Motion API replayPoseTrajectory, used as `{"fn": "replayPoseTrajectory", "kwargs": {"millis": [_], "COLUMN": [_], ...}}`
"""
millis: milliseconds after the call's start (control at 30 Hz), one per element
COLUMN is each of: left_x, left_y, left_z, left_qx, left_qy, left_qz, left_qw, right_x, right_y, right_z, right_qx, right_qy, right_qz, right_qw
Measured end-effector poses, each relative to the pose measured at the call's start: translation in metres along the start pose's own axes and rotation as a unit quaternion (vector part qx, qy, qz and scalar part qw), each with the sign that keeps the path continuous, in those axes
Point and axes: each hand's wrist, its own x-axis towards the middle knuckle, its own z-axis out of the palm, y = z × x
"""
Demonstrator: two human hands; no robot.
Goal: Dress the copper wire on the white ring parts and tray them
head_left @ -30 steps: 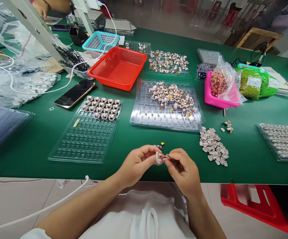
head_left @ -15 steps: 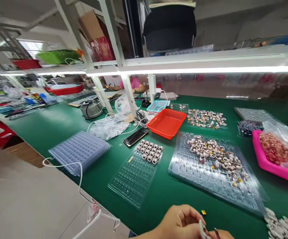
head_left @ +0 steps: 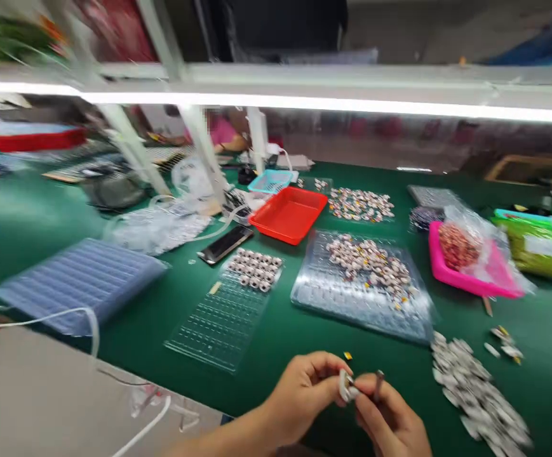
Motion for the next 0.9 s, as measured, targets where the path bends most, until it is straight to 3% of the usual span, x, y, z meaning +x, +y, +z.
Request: {"fn": "replayPoseTrajectory", "kwargs": {"millis": [100,333,633,900], "left_x": [-0.004,-0.008,-0.013,-0.012], "left_y": [0.008,0.006,0.003,0.003], "left_z": [0.000,-0.005,-0.009,-0.010], "left_qx": [0.015,0.060,0.230,0.312], "left_qy": [0.008,0.000,0.000,-0.009], "left_qz": [0.001,0.014,0.151,0.243], "left_qw": [1.000,0.998,0.961,0.918], "right_x": [-0.004,-0.008,-0.008,-0.006], "right_y": [-0.004,-0.002,-0.007,-0.008], "right_z": [-0.002,-0.001,-0.002,-0.003], "right_qx": [0.064,0.134,0.119,0.104], "right_qy": [-0.020,-0.029,-0.029,-0.025], "right_qz": [0.064,0.059,0.049,0.051], "right_qw": [0.996,0.989,0.991,0.993]}}
